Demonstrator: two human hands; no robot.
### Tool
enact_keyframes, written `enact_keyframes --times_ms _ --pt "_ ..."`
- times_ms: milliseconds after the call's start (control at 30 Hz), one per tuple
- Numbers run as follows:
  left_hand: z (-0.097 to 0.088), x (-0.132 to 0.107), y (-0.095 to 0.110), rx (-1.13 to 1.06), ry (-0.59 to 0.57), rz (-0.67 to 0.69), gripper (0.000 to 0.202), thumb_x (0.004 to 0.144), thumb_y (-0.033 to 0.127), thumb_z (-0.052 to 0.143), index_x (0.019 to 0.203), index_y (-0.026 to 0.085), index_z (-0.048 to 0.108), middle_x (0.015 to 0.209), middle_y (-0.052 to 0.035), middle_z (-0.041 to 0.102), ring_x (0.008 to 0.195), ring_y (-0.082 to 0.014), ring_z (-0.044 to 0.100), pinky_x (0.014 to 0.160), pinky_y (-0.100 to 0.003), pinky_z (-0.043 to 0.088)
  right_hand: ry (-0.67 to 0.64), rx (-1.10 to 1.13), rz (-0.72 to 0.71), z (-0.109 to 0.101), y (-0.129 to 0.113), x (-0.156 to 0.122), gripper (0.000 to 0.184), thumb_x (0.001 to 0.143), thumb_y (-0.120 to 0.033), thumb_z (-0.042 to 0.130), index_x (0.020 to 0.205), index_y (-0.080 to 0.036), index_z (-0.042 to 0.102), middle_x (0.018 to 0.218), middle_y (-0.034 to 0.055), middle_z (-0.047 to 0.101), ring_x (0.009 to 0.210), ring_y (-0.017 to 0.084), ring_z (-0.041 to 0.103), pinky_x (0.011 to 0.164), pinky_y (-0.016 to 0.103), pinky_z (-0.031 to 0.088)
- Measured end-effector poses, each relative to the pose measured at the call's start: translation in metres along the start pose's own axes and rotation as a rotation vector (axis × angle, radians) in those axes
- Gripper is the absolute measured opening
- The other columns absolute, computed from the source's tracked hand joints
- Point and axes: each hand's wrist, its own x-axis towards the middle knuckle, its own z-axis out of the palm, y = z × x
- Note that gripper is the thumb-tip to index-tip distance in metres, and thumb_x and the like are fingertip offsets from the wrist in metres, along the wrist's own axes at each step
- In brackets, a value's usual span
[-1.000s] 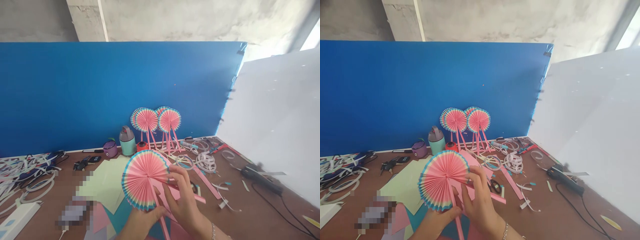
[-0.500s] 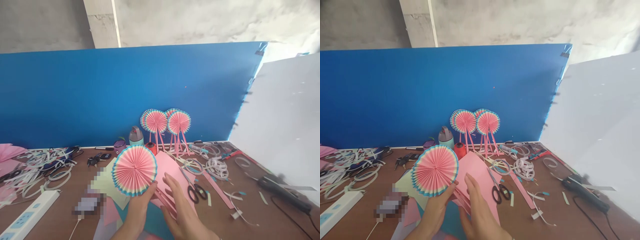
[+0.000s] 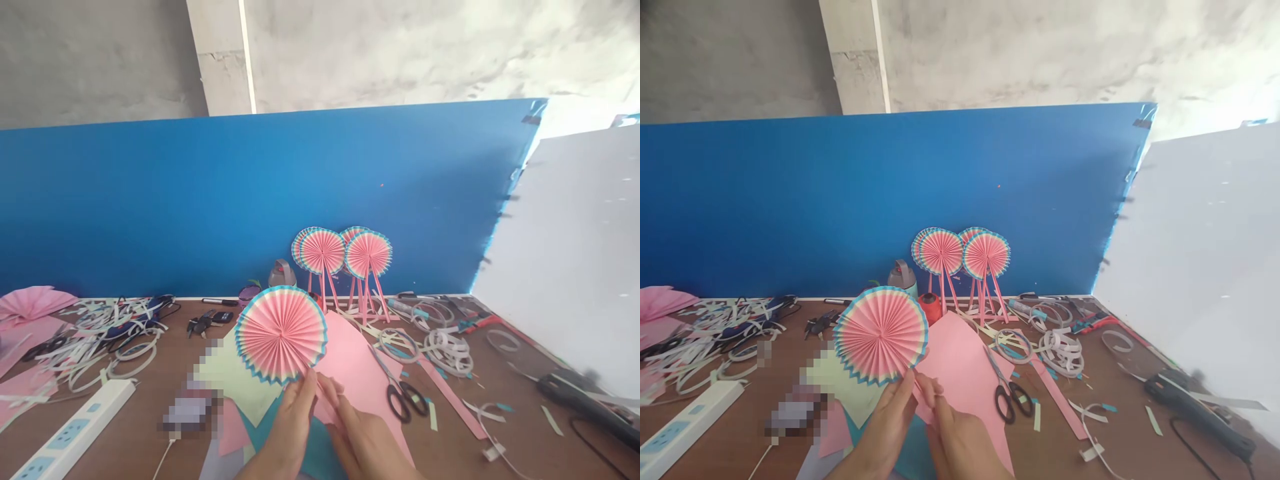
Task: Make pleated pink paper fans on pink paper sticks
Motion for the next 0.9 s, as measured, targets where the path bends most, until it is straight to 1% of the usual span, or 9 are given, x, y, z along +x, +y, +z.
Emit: enact_keyframes --times_ms 67,133,200,233,400,533,633,767,900 --pt "-0.002 0.003 0.004 -0.113 -0.027 0.028 0.051 0.083 0.061 0.043 0.056 0.018 0.05 0.06 0.0019 0.045 0.061 -0.0123 0.046 0.075 -0.029 0.042 -0.04 0.043 0.002 -0.006 -0.003 0.0 0.038 0.079 -0.019 0.043 0.114 -0.013 0.054 0.086 0.0116 0.071 0.069 0.025 0.068 0.059 0.03 0.049" --pt "-0.007 0.006 0.009 -0.164 -0.042 0.035 0.052 0.083 0.063 0.042 0.057 0.018 0.044 0.056 0.0055 0.035 0.05 -0.0086 0.034 0.059 -0.025 0.038 -0.099 0.138 0.02 -0.015 -0.004 0.0 0.022 0.075 -0.023 0.053 0.093 -0.016 0.064 0.075 0.0064 0.07 0.063 0.022 0.065 0.057 0.027 0.049" --pt "-0.013 0.008 0.014 -0.095 -0.027 0.013 0.051 0.083 0.063 0.041 0.058 0.019 0.042 0.053 0.0075 0.028 0.046 -0.0075 0.024 0.049 -0.022 0.029 -0.098 0.277 0.026 -0.026 -0.002 0.0 0.018 0.075 -0.027 0.058 0.089 -0.018 0.066 0.073 0.0033 0.069 0.064 0.018 0.063 0.059 0.024 0.049" --pt "-0.016 0.009 0.016 -0.024 -0.016 0.003 0.05 0.083 0.063 0.042 0.059 0.019 0.041 0.052 0.0079 0.027 0.046 -0.0076 0.021 0.047 -0.022 0.027 -0.041 0.337 0.039 -0.033 0.0 0.0 0.021 0.078 -0.028 0.057 0.095 -0.019 0.065 0.077 0.0034 0.069 0.069 0.018 0.064 0.063 0.024 0.05" --pt "-0.024 0.01 0.021 0.381 0.035 0.066 0.04 0.079 0.058 0.051 0.067 0.02 0.048 0.06 0.0047 0.039 0.058 -0.012 0.038 0.059 -0.024 0.036 0.365 0.428 0.166 -0.075 0.016 0.013 0.025 0.086 -0.037 0.05 0.098 -0.019 0.063 0.091 0.0072 0.068 0.083 0.02 0.062 0.076 0.032 0.05" --pt "-0.024 0.01 0.021 0.536 -0.064 0.051 0.028 0.076 0.045 0.058 0.08 0.018 0.057 0.067 0.0009 0.052 0.075 -0.0194 0.051 0.074 -0.028 0.041 0.517 0.548 0.193 -0.115 0.021 0.032 0.036 0.087 -0.04 0.05 0.116 -0.019 0.054 0.108 0.0095 0.062 0.094 0.019 0.06 0.081 0.033 0.049" --pt "-0.027 0.012 0.019 0.606 -0.14 0.038 0.025 0.078 0.041 0.055 0.079 0.016 0.059 0.071 -0.0006 0.056 0.077 -0.0208 0.053 0.074 -0.029 0.042 0.423 0.567 0.182 -0.136 0.016 0.041 0.048 0.084 -0.031 0.055 0.13 -0.025 0.043 0.119 0.009 0.055 0.1 0.018 0.057 0.081 0.033 0.05" --pt "-0.031 0.013 0.014 0.652 -0.234 -0.017 0.027 0.08 0.041 0.054 0.074 0.015 0.06 0.072 -0.0013 0.059 0.071 -0.0188 0.053 0.07 -0.028 0.043 0.154 0.547 0.041 -0.147 0.007 0.041 0.054 0.075 -0.015 0.059 0.127 -0.027 0.047 0.114 0.0058 0.058 0.1 0.017 0.057 0.075 0.028 0.051" --pt "-0.032 0.015 0.012 0.514 -0.357 0.003 0.03 0.08 0.043 0.056 0.09 0.016 0.062 0.084 -0.0042 0.062 0.084 -0.0209 0.055 0.08 -0.029 0.043 0.167 0.514 0.035 -0.143 0.005 0.038 0.044 0.077 -0.013 0.052 0.118 -0.027 0.051 0.105 0.0024 0.06 0.079 0.012 0.06 0.058 0.021 0.05"
